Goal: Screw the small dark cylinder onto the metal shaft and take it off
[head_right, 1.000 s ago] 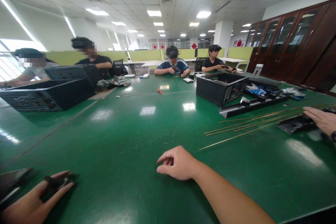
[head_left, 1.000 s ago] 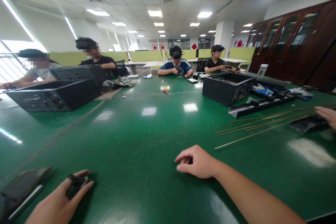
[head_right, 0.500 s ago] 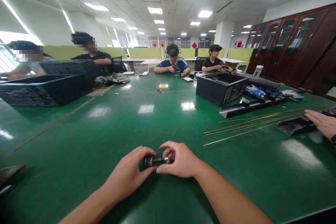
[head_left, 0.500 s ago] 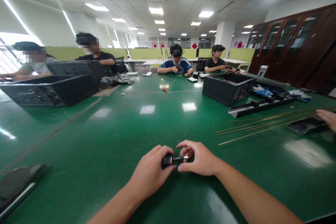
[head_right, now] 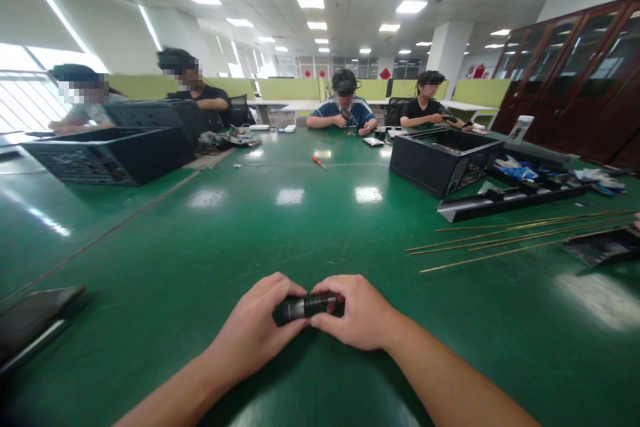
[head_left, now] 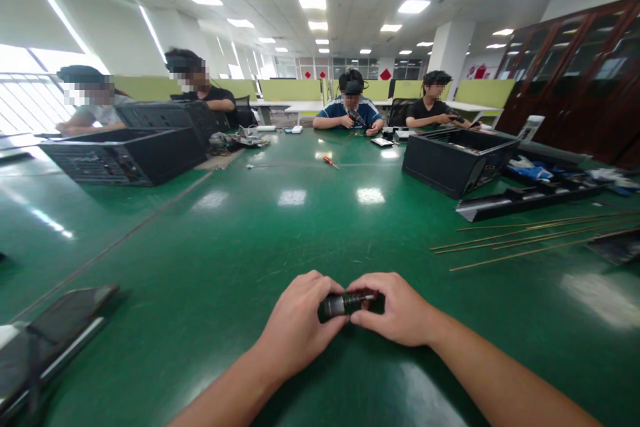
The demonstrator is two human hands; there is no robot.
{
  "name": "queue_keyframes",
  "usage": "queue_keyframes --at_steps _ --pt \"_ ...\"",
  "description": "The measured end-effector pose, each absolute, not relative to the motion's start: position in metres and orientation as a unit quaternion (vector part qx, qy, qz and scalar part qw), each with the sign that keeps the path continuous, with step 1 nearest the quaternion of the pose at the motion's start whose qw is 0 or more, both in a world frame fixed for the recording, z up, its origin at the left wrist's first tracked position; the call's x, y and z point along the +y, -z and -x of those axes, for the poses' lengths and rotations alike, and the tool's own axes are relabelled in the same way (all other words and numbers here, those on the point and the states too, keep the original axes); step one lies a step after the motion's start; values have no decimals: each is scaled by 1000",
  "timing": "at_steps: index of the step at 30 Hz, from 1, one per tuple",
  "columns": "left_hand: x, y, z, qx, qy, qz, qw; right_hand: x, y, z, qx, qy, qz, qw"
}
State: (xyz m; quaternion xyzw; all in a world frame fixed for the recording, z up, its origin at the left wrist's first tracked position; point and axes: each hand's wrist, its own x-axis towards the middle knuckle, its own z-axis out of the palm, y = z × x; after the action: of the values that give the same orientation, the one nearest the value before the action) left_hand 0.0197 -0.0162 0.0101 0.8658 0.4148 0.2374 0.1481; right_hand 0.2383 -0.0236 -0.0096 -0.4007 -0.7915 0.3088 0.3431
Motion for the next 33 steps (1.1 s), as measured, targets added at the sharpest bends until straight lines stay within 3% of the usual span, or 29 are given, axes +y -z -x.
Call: queue_keyframes --at_steps 33 --pt "-18 -11 -21 385 -252 -877 136 -24 7 -240 -830 -252 379 322"
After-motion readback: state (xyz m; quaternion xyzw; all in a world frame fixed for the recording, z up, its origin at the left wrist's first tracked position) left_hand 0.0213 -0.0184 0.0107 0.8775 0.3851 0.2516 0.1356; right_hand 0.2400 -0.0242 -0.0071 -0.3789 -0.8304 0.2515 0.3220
